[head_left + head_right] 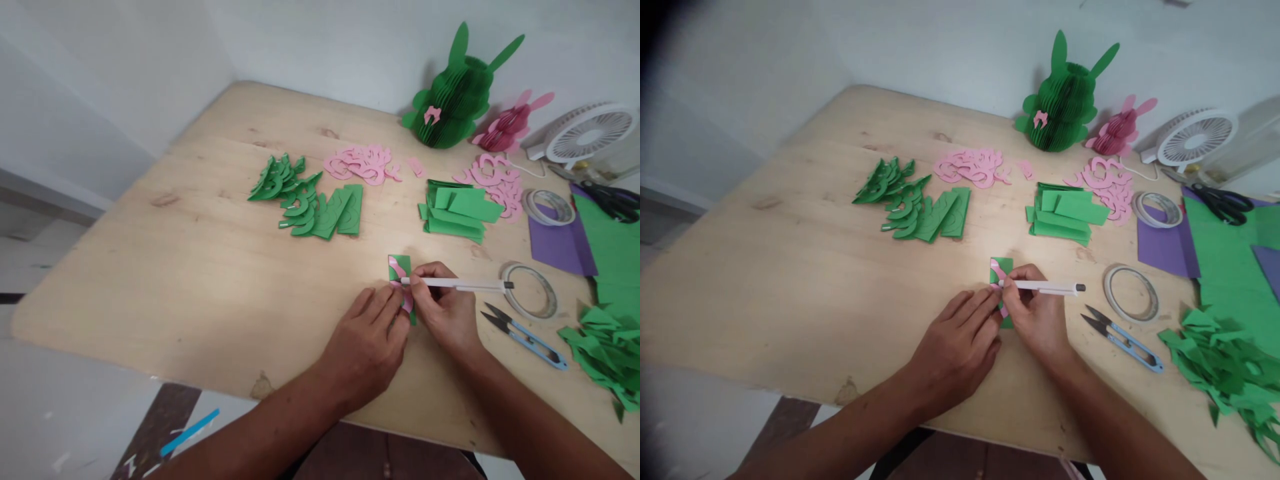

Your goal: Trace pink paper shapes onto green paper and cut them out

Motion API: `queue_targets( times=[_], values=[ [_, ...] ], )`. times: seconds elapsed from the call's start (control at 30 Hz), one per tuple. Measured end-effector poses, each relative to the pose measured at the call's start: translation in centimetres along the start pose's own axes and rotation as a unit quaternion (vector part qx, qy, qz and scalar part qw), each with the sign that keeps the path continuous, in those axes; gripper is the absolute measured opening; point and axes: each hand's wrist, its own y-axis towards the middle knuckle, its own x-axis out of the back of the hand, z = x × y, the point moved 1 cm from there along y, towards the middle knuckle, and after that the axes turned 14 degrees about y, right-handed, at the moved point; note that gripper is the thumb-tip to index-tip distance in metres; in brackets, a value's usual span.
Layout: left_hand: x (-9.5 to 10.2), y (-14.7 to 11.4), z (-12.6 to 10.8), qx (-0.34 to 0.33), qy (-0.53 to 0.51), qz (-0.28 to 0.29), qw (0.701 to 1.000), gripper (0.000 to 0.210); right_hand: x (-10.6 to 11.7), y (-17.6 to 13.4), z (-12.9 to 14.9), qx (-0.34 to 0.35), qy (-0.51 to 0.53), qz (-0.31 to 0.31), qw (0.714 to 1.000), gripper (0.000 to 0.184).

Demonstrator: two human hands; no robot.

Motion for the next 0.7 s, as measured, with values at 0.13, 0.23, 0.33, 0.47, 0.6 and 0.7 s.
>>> queue_targets(
  times=[0.13, 0.23, 0.33, 0.47, 0.6, 0.7],
  values=[
    [-0.02, 0.02, 0.02, 0.000, 0.000, 0.000, 1.000, 0.029, 0.07, 0.03, -0.03, 0.001, -0.007, -0.004, 1.000, 0.007],
    [-0.03, 0.01, 0.04, 0.000, 0.001, 0.001, 1.000, 0.029, 0.14, -0.01, -0.16, 0.001, -0.011, 0.000, 1.000, 0.007],
    [-0.03, -0.01, 0.03, -0.001, 0.001, 0.003, 1.000, 0.029, 0.21, -0.03, -0.29, 0.007, -0.013, -0.002, 1.000, 0.007],
    [-0.01, -0.01, 0.01, 0.002, 0.000, 0.002, 1.000, 0.030, 0.26, -0.02, -0.36, 0.012, -0.017, -0.004, 1.000, 0.008],
    [-0.01, 0.00, 0.00, 0.003, 0.000, 0.000, 1.000, 0.028, 0.26, 0.01, -0.33, 0.011, -0.026, -0.004, 1.000, 0.008],
    [-0.02, 0.00, -0.01, 0.001, 0.002, 0.000, 1.000, 0.029, 0.26, 0.02, -0.31, 0.010, -0.024, -0.009, 1.000, 0.008]
  ],
)
